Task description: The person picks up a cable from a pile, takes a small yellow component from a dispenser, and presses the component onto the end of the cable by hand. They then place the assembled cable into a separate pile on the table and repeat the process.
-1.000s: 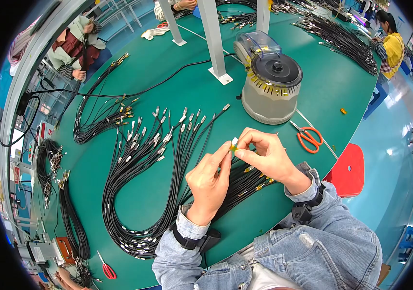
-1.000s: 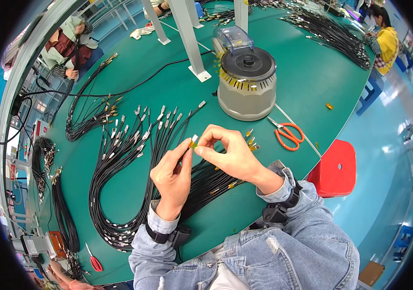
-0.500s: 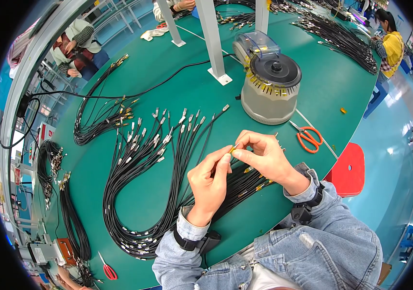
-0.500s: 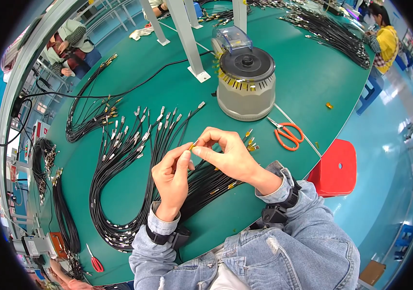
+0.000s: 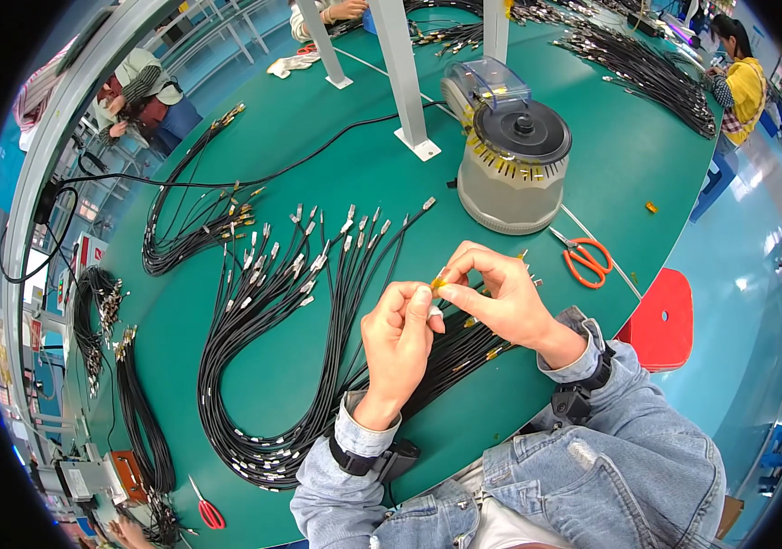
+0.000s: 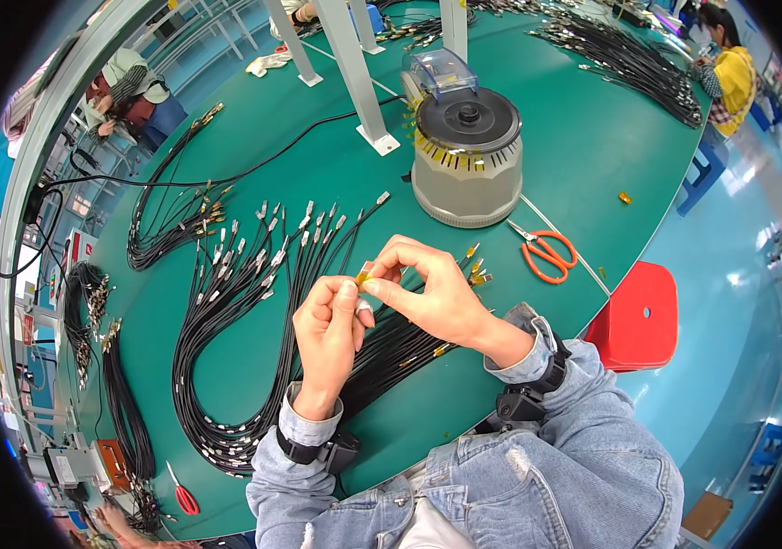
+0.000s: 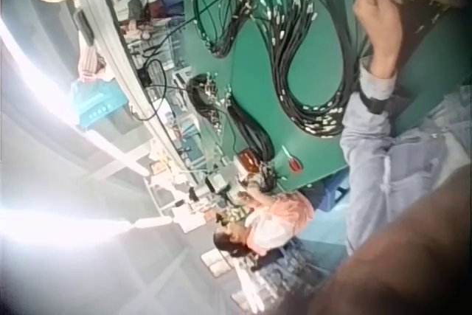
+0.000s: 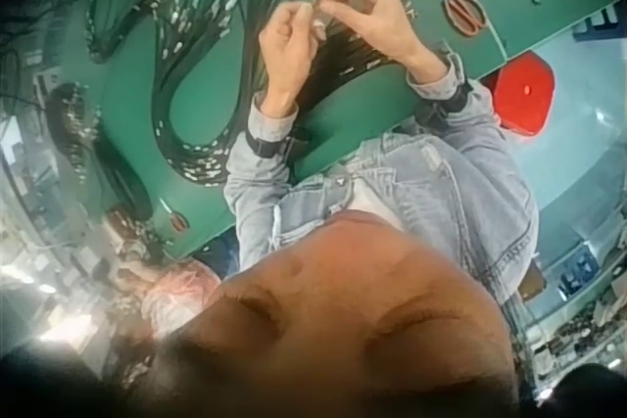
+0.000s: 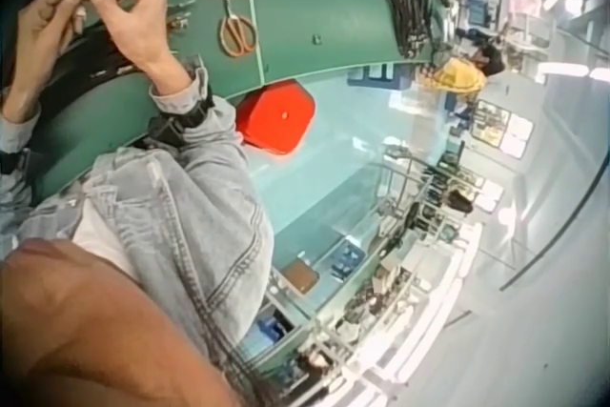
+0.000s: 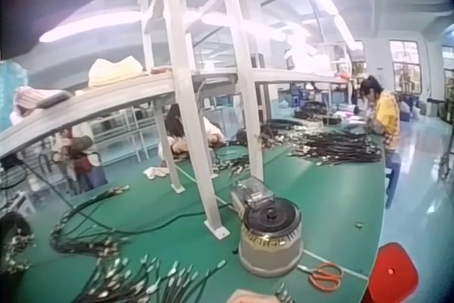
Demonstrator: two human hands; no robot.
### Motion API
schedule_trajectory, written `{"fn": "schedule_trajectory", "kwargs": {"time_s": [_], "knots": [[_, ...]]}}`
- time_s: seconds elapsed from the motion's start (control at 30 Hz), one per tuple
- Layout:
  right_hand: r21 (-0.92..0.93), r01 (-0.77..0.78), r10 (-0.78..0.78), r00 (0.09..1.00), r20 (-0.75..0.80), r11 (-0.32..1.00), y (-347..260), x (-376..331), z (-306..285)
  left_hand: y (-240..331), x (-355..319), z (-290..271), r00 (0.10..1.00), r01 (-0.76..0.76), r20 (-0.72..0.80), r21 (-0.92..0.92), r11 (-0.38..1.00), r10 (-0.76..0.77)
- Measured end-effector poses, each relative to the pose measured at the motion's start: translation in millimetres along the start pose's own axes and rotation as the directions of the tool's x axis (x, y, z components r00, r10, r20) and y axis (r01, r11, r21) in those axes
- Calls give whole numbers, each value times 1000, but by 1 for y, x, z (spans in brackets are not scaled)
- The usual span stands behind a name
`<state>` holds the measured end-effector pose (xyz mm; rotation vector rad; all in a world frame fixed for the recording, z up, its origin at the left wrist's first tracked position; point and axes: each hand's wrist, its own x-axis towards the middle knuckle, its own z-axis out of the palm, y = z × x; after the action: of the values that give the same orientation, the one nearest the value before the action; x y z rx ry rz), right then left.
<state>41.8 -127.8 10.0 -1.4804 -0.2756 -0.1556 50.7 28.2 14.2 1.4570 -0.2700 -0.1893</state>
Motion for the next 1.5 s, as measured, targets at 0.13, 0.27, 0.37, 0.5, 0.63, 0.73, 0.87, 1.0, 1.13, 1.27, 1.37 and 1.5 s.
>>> {"fn": "schedule_trajectory", "kwargs": {"time_s": [0.13,0.27,0.37,0.5,0.63,0.73,0.87,1.0,1.13,1.27,1.37,1.5], "knots": [[28,-41,42,999,-28,999,3,0,-1,1,-2,2,1000,3,-30,-48,999,-4],[191,-204,218,974,-55,960,-1,1,0,5,-1,0,995,-16,-96,-117,993,5],[296,-234,268,960,-79,926,-4,2,5,3,-1,1,995,-17,-101,-91,996,7],[163,-51,55,998,-22,985,4,-1,9,1,-2,5,995,-34,-92,-63,997,28],[193,-87,94,995,-29,977,7,-3,8,1,-2,5,997,-21,-76,-54,998,17],[177,-48,52,998,-21,983,7,-2,6,3,-3,4,998,0,-62,-64,998,-4],[185,-45,50,999,-18,982,6,-3,7,5,-2,5,998,14,-58,-82,997,-19],[248,-18,43,994,-95,969,1,-3,12,3,-2,4,997,1,-79,-72,997,-6],[227,-21,39,996,-78,974,-4,-3,13,2,-3,5,997,-1,-71,-71,997,-4],[175,4,3,999,-37,984,7,-2,9,1,-4,6,998,17,-58,-66,998,-21],[212,6,-1,1000,-27,977,8,-2,10,2,-4,4,999,34,-33,-64,997,-36],[268,-11,21,999,-35,963,5,-2,11,2,-4,4,997,79,-3,-73,994,-79]]}}
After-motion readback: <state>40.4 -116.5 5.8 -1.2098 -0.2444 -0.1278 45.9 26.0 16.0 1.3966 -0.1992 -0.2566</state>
